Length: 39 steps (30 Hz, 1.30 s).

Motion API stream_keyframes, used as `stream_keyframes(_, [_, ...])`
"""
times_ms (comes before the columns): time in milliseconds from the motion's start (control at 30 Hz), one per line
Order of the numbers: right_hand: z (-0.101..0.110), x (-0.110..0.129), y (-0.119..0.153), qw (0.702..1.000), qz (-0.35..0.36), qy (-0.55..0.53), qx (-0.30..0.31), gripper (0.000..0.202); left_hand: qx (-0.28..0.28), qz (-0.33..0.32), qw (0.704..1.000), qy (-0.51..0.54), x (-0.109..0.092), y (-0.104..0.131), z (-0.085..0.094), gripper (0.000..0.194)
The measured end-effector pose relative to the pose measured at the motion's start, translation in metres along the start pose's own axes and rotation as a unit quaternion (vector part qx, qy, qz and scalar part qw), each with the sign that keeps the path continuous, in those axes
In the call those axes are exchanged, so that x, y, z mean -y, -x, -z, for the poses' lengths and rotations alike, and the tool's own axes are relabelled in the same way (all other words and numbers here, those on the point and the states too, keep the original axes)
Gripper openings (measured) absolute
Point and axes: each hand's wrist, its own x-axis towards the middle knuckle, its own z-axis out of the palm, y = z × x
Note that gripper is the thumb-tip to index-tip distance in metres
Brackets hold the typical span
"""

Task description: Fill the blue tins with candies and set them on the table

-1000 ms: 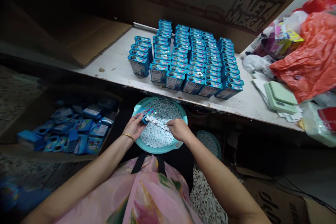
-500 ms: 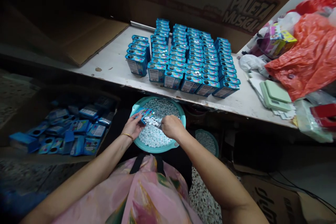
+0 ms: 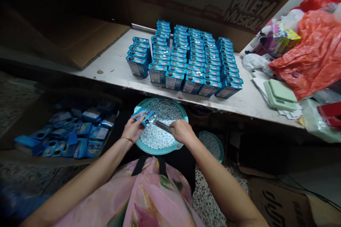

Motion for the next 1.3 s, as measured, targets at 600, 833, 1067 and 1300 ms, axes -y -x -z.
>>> stream_keyframes(600, [-0.084, -0.039, -0.012, 0.99, -0.053, -0.126, -0.035, 0.027, 0.107, 0.034, 0.993, 0.037, -0.152, -0.016, -0.026, 0.013])
stream_keyframes(833, [-0.097, -0.038, -0.018, 0.985, -0.046, -0.156, -0.051, 0.028, 0.078, 0.027, 0.986, -0.145, -0.198, -0.092, -0.066, 0.042])
stream_keyframes(1067, [-0.098, -0.041, -0.015, 0.978, -0.062, -0.189, -0.07, 0.031, 0.114, -0.454, 0.628, -0.621, -0.224, -0.096, -0.056, 0.095])
stream_keyframes(1300, [-0.085, -0.028, -0.027, 0.972, -0.071, -0.218, -0.055, 0.028, 0.2, -0.404, 0.423, -0.786, -0.239, -0.128, -0.119, 0.124])
